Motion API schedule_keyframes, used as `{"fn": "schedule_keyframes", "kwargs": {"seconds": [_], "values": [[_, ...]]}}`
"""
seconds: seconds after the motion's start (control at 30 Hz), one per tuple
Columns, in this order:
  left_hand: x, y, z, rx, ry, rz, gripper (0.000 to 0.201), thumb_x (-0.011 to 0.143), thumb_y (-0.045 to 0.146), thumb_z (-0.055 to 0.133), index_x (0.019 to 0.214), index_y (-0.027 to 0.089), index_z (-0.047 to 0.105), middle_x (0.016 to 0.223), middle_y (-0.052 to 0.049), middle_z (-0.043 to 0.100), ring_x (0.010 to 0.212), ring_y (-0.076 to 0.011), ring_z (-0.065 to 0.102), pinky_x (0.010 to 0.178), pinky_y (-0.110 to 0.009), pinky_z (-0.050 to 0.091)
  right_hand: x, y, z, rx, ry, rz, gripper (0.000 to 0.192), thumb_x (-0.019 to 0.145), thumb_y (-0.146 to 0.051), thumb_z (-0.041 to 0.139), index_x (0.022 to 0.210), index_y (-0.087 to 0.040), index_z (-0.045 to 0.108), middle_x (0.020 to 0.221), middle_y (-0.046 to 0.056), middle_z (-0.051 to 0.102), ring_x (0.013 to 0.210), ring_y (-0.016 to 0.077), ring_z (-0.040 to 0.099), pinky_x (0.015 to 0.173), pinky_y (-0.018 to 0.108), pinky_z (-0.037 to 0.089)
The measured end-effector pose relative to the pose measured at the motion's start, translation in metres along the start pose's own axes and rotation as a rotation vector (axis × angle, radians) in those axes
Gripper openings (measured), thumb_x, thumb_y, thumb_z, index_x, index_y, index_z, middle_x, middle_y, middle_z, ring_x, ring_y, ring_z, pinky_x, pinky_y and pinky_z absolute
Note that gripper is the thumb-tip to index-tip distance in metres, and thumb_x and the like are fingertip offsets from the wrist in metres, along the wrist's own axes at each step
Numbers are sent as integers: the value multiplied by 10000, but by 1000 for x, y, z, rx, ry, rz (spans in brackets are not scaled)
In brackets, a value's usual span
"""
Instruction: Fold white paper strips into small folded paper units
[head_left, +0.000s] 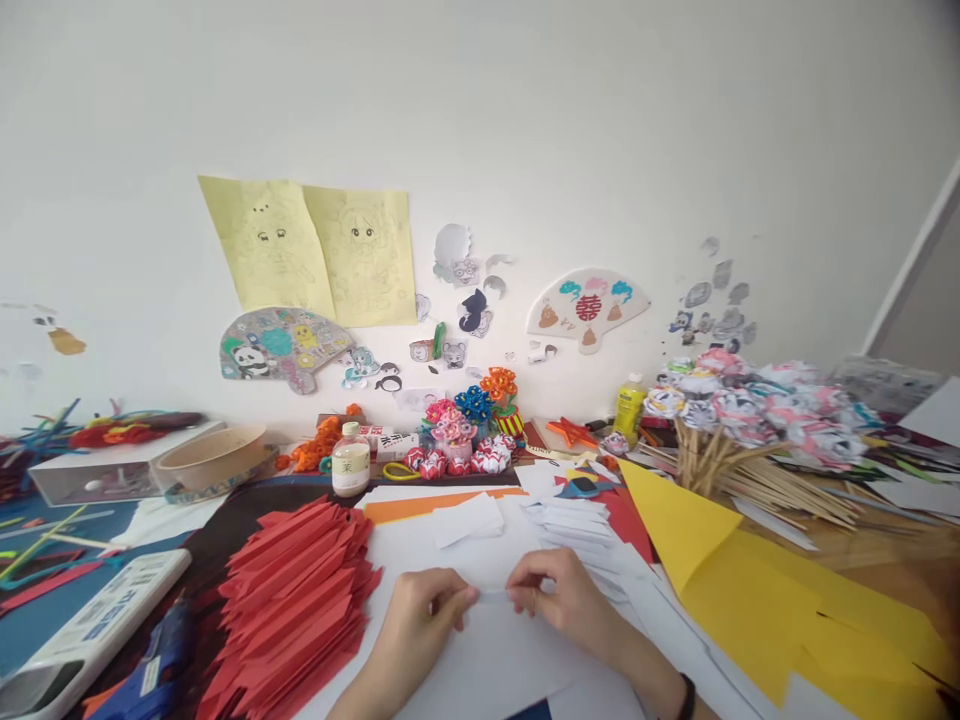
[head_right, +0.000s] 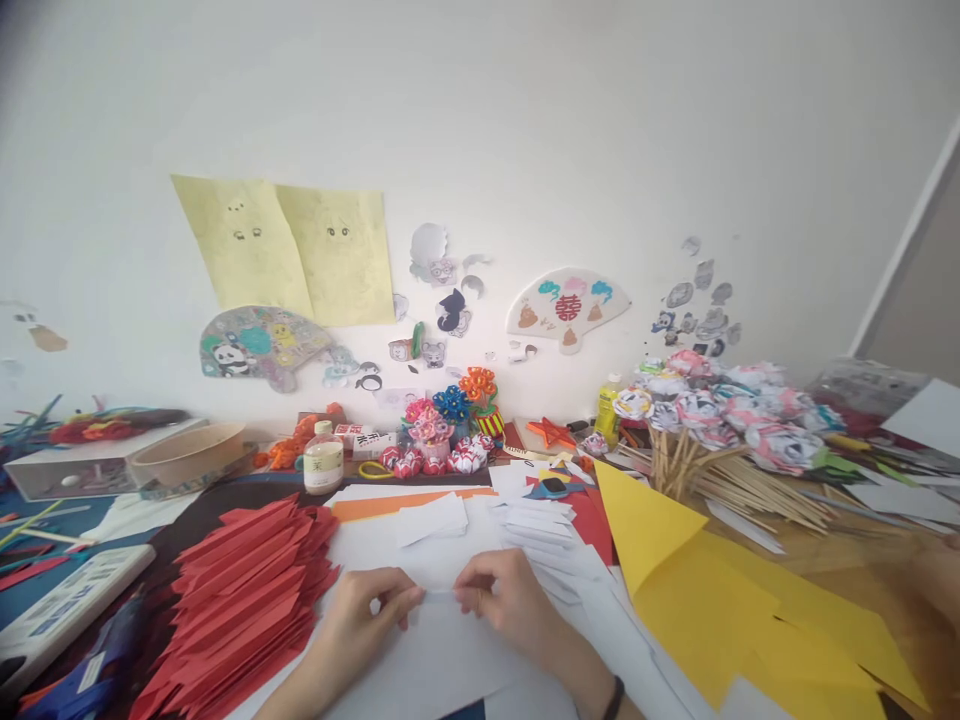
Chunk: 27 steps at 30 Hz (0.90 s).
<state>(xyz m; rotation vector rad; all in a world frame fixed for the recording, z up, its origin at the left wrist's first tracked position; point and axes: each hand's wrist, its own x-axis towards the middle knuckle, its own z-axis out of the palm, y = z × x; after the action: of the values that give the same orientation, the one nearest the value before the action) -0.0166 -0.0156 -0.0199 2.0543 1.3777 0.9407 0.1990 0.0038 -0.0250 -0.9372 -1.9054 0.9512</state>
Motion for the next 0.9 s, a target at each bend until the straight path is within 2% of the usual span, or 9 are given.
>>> {"fn": "schedule_keyframes", "kwargs": {"seconds": [0.17,0.3,0.43,0.53,0.7,0.9], "values": [[1,1,0,-5,10,-32,362,850,347,520,562,158,633,531,-3,635,524,-120,503,551,-196,363,0,1,-10,82,33,12,140,780,-260,642,837,-155,716,671,50,708,523,142,592,564,262,487],[-3,6,0,-48,-40,37,355,868,358,493,625,157,656,578,-15,652,556,-127,523,583,-198,384,0,5,-17,188,105,12,208,815,-326,620,863,-142,703,644,44,676,554,141,605,572,258,490],[-5,5,-1,-68,-42,58,358,876,396,476,680,156,656,606,-22,650,572,-133,526,592,-202,389,1,11,-17,262,70,52,296,811,-403,617,878,-127,698,599,39,652,486,123,569,496,238,467],[-4,3,-2,-84,-23,18,410,897,428,422,661,163,628,591,-14,630,577,-139,522,594,-209,379,1,9,-17,193,83,34,290,807,-404,629,882,-139,719,630,48,665,515,132,582,546,260,487],[8,-2,-2,-75,52,-79,476,906,475,350,598,175,553,545,7,568,539,-142,481,565,-222,344,1,0,-24,-33,207,-95,198,750,-351,714,878,-204,747,747,49,691,687,181,629,672,284,496],[32,-4,6,-76,37,-130,508,892,508,344,543,181,513,488,22,531,497,-139,466,557,-228,332,-2,4,-29,-201,318,-183,143,835,-309,623,880,-215,722,800,48,682,726,186,629,679,278,493]]}}
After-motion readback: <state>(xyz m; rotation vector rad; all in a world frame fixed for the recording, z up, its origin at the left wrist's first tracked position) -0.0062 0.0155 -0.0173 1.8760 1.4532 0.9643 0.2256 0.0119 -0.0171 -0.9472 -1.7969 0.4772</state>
